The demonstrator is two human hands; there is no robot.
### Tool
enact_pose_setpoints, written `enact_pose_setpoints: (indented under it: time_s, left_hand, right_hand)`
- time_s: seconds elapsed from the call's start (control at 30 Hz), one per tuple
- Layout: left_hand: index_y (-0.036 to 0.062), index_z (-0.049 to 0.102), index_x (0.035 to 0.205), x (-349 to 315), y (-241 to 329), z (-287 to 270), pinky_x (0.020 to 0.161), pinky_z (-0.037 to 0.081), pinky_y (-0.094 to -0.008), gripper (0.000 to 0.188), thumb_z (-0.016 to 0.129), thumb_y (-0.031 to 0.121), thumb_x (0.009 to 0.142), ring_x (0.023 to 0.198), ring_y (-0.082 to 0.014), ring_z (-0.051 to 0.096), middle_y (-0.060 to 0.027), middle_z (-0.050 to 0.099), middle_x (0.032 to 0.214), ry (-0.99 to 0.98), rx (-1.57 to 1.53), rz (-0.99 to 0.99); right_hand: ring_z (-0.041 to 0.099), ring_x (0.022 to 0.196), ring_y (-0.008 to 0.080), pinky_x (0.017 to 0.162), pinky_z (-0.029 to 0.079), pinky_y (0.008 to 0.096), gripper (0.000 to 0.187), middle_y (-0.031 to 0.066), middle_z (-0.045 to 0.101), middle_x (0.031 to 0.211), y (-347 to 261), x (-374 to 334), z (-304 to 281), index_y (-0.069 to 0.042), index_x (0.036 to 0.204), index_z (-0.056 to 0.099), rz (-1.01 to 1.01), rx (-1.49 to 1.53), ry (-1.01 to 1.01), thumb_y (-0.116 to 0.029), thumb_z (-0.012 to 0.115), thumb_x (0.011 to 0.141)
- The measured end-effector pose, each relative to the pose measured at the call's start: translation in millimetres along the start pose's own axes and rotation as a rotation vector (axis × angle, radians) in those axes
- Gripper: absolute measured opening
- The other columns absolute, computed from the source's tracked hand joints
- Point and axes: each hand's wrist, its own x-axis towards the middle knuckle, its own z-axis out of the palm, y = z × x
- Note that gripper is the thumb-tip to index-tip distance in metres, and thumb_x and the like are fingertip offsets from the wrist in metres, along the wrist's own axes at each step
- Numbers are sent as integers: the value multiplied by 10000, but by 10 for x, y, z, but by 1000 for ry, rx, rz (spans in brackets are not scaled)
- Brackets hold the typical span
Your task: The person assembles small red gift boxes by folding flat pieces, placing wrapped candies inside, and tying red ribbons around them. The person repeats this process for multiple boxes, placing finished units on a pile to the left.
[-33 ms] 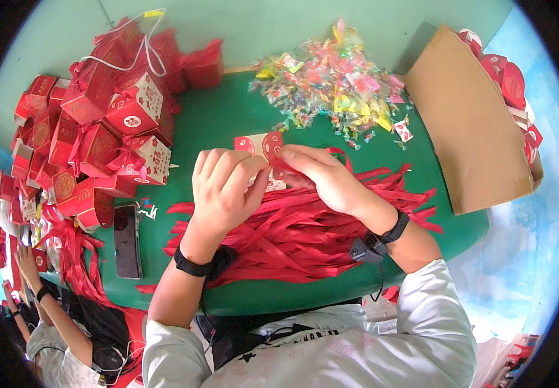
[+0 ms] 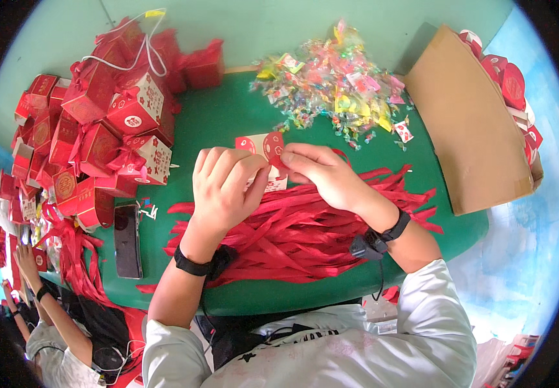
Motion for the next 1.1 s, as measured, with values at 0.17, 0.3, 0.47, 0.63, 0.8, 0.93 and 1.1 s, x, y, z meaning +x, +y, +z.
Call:
enact_pose_setpoints:
  time_s: [0.17,0.3,0.47,0.63,0.8,0.93,1.1]
  left_hand:
    - [113,726,1081,29,21,-3,894,493,-454,249,843,123,862,997,-306,663,-72,699,1110,-71,6,-167]
    - [111,765,1113,29,-71,66,981,488,-463,208,807,142,912,1112,-336,651,-92,697,1221,-170,55,-251]
    - [144,805,1158,20,-92,107,1030,501,-462,240,798,144,918,1151,-326,668,-74,707,1234,-197,26,-238]
    - [156,796,1173,32,-87,116,1018,516,-450,268,808,143,906,1097,-284,699,-37,735,1154,-189,-13,-204]
    - [114,812,1117,29,-65,135,962,537,-445,234,837,125,885,1024,-287,715,-44,770,1091,-179,-20,-202]
    - [128,779,1055,-16,-94,164,975,524,-445,166,830,148,898,1024,-255,707,-8,754,1062,-152,11,-145]
    - [125,777,1040,-12,-96,177,907,533,-432,169,834,123,881,974,-276,693,-30,723,1058,-100,-28,-195]
  right_hand:
    - [572,963,58,887,477,261,264,-29,678,1019,-34,121,-284,-28,1113,698,-117,-363,151,-266,606,1179]
    - [622,809,59,715,536,311,242,15,723,855,133,259,-400,-13,1086,719,-184,-526,265,-249,691,1132]
    - [640,806,67,730,553,329,218,44,753,860,112,258,-267,5,1084,735,-65,-550,216,-209,709,1113]
    - [649,836,67,757,562,329,206,44,769,894,130,268,-259,12,1096,745,-16,-477,172,-191,711,1111]
    - [648,867,63,782,559,314,220,25,768,935,178,282,-233,17,1086,740,-62,-382,153,-200,713,1116]
    - [641,849,53,769,559,299,227,11,764,913,283,306,-259,15,1072,732,-102,-343,127,-207,719,1116]
    - [686,1044,199,941,548,378,189,90,742,1120,238,314,-197,-19,1193,711,-298,-548,257,-180,705,1096]
